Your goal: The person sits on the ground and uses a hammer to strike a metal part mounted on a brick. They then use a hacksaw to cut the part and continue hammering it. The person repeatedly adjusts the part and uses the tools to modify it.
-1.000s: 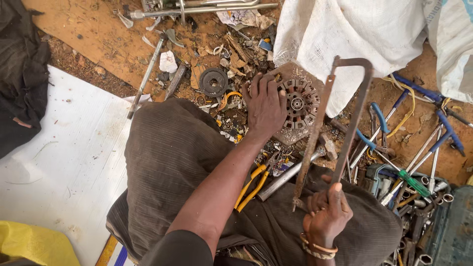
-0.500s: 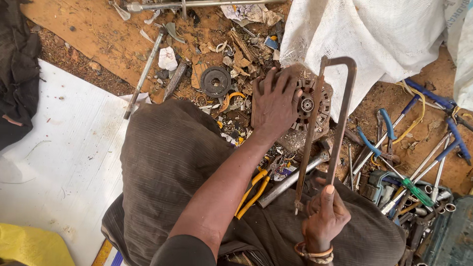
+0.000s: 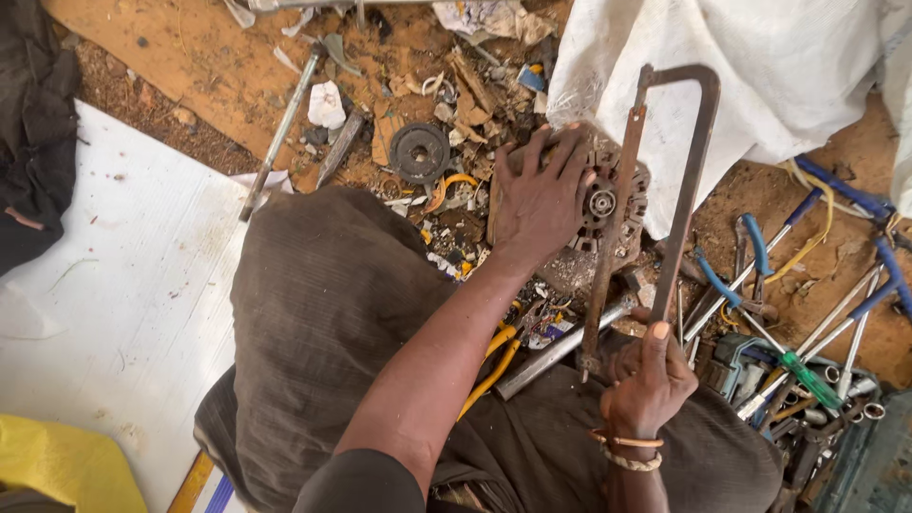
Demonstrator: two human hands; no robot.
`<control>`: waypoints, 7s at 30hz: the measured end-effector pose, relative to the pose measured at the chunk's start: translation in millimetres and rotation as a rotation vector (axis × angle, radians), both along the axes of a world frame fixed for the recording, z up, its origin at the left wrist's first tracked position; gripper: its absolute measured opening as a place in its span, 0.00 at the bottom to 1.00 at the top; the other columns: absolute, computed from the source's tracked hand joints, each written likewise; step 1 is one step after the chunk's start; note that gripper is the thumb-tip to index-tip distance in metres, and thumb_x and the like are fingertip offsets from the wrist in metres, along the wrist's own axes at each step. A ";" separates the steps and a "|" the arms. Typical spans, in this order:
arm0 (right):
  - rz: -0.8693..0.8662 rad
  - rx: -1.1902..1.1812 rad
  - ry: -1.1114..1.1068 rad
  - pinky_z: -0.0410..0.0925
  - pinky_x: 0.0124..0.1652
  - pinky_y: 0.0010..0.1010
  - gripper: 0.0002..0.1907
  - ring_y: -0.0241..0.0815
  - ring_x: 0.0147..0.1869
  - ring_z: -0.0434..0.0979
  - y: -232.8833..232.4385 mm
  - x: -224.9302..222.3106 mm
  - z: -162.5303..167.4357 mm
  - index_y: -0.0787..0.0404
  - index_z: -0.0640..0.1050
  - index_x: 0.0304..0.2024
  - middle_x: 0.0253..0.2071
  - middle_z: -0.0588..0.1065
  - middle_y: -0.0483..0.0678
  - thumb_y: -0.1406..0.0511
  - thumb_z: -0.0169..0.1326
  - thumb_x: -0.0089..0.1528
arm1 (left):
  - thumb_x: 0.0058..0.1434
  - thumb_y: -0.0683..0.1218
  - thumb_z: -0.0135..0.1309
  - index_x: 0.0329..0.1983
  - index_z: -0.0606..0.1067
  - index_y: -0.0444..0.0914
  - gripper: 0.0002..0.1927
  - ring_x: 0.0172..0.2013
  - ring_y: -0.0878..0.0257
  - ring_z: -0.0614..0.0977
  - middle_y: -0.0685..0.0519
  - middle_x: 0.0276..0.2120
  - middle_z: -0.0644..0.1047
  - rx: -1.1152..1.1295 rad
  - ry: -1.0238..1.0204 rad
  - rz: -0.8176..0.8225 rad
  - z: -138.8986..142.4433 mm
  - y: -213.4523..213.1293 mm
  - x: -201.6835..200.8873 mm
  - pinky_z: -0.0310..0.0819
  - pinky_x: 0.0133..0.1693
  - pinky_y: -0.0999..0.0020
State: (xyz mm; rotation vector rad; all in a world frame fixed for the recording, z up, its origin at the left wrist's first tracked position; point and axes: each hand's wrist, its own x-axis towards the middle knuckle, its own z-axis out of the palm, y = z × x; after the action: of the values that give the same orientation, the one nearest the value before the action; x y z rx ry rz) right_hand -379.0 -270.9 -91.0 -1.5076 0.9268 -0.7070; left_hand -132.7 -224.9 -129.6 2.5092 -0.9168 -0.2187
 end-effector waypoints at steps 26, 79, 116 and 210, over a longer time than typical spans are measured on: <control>0.023 0.265 -0.147 0.44 0.12 0.24 0.19 0.26 0.13 0.49 10.0 0.4 17.1 0.73 0.76 0.47 0.15 0.55 0.36 0.60 0.47 0.73 | 0.73 0.56 0.28 0.72 0.62 0.48 0.27 0.73 0.53 0.54 0.59 0.74 0.56 0.076 0.019 -0.070 -3.6 -11.9 11.2 0.37 0.67 0.32; 0.011 -0.082 0.010 0.47 0.12 0.23 0.17 0.25 0.13 0.52 7.6 80.9 33.2 0.64 0.80 0.41 0.13 0.59 0.34 0.61 0.44 0.75 | 0.71 0.55 0.35 0.69 0.63 0.45 0.25 0.71 0.50 0.58 0.56 0.72 0.59 0.049 0.045 -0.064 -4.5 -13.2 16.9 0.41 0.65 0.29; 0.089 -0.245 0.105 0.51 0.12 0.21 0.17 0.23 0.14 0.57 -34.8 76.5 -6.0 0.64 0.81 0.43 0.16 0.61 0.33 0.62 0.43 0.75 | 0.73 0.56 0.30 0.72 0.62 0.45 0.27 0.71 0.50 0.58 0.56 0.73 0.58 0.007 0.020 -0.114 -10.2 -9.4 22.5 0.44 0.68 0.38; 0.078 -0.021 0.095 0.47 0.16 0.22 0.21 0.23 0.16 0.54 -5.9 35.3 5.6 0.68 0.79 0.44 0.16 0.57 0.32 0.56 0.44 0.76 | 0.75 0.52 0.35 0.77 0.54 0.38 0.29 0.75 0.48 0.53 0.50 0.76 0.52 0.013 0.049 -0.090 -4.1 1.8 6.9 0.39 0.71 0.37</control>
State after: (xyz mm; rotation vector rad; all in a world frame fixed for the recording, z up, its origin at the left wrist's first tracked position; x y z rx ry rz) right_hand -343.7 -276.7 -85.4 -1.5990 0.9288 -0.5948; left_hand -125.8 -223.1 -133.7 2.4652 -1.0131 -0.3138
